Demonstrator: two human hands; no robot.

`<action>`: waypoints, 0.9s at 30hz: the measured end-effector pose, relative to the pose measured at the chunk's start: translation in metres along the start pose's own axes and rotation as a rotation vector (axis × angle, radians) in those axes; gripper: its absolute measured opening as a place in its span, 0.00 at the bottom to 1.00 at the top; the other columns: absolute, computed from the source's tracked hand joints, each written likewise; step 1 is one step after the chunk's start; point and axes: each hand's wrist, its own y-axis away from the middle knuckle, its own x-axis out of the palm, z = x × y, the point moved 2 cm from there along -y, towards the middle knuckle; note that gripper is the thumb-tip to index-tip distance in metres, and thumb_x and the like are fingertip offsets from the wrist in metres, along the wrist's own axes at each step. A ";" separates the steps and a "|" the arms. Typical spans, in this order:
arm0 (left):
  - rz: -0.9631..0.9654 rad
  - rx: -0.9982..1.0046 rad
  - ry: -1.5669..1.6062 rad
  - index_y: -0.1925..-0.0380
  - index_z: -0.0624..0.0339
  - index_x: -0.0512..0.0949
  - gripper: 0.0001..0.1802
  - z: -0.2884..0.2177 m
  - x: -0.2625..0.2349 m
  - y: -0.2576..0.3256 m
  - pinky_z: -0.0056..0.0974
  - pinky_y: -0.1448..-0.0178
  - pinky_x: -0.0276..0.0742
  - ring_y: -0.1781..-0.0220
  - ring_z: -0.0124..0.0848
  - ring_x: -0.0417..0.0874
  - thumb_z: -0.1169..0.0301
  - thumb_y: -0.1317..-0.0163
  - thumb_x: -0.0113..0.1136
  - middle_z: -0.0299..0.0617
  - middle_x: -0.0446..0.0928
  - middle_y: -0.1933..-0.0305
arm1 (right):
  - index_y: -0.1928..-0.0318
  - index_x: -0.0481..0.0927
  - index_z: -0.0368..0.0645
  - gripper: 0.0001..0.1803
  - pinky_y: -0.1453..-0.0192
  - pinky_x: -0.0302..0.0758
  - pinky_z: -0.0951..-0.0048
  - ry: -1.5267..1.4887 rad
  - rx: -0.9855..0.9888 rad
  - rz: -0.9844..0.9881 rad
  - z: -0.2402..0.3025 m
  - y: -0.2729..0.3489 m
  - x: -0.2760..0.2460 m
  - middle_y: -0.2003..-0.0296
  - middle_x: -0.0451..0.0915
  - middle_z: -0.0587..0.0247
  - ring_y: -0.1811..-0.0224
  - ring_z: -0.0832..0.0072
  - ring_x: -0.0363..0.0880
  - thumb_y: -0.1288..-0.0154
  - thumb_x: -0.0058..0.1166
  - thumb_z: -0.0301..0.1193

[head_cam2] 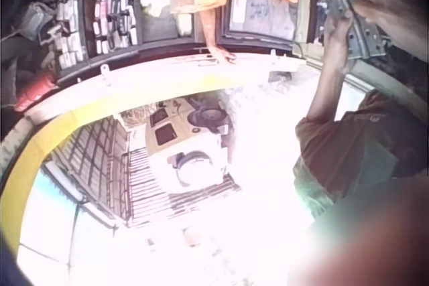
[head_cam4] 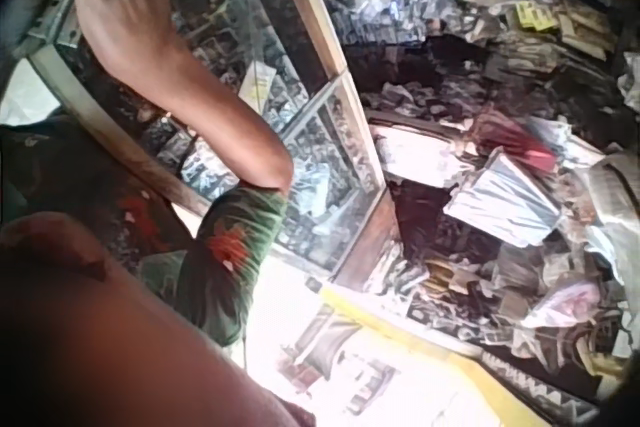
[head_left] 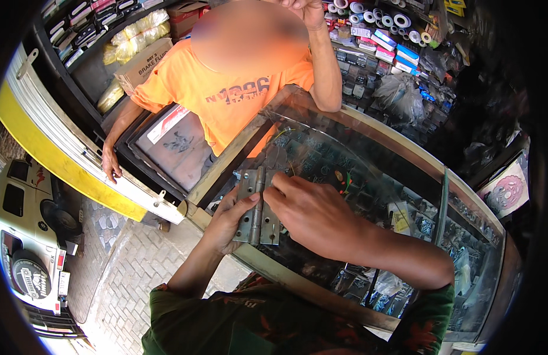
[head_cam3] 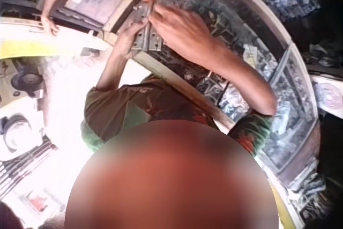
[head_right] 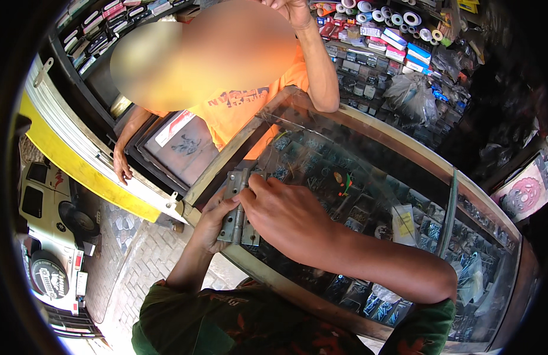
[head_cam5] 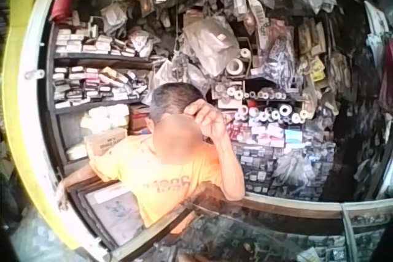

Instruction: The person holds a metal door hinge and repeatedly inserts and removes screws from its mounting holes. They also pick up a long metal rod and test-fit it into the hinge barrel. The person continues to handle the hinge and screws without completing the assembly.

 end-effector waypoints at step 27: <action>-0.025 0.010 -0.064 0.26 0.58 0.75 0.25 0.005 -0.006 -0.003 0.41 0.38 0.91 0.42 0.28 0.90 0.63 0.16 0.66 0.40 0.86 0.40 | 0.51 0.78 0.35 0.15 0.54 0.90 0.58 -0.150 0.061 -0.033 -0.002 0.010 0.003 0.56 0.76 0.52 0.52 0.56 0.87 0.38 0.62 0.19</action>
